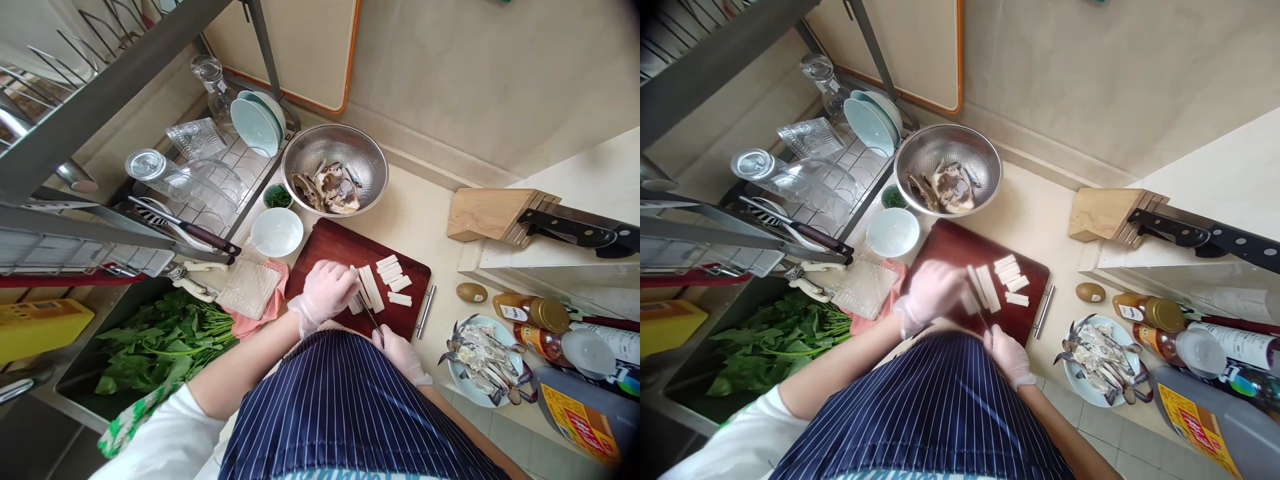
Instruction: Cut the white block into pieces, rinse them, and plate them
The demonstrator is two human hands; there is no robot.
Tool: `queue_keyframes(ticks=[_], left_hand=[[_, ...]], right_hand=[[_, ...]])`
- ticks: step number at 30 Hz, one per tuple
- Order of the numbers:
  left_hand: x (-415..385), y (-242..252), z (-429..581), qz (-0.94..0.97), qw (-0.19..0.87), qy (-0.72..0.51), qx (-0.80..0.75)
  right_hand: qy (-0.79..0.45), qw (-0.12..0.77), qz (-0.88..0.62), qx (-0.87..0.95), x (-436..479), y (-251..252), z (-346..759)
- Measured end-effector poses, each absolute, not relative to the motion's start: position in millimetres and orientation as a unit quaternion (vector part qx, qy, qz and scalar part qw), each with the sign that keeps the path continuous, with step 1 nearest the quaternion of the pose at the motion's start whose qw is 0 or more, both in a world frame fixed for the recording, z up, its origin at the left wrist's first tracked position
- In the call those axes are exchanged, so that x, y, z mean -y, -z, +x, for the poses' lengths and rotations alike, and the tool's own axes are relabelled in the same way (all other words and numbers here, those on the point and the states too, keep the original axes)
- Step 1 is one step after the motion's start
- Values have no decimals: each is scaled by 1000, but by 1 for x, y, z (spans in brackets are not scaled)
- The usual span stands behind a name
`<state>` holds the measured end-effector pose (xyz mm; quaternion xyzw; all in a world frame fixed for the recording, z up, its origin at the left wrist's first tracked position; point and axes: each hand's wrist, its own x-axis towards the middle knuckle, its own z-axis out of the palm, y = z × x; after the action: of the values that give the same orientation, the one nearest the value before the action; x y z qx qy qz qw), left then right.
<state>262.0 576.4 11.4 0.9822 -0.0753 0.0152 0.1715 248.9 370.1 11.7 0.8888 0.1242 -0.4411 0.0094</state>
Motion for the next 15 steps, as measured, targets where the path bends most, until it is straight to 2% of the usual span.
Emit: queue_keyframes(ticks=[2, 5, 15], left_hand=[[-574, -26, 286, 967, 183, -63, 167], [-565, -32, 319, 947, 179, -49, 264], [-563, -24, 333, 957, 174, 25, 232]], right_hand=[[442, 12, 888, -122, -372, -12, 249], [449, 7, 886, -117, -374, -13, 251], [449, 14, 887, -111, -381, -12, 246]])
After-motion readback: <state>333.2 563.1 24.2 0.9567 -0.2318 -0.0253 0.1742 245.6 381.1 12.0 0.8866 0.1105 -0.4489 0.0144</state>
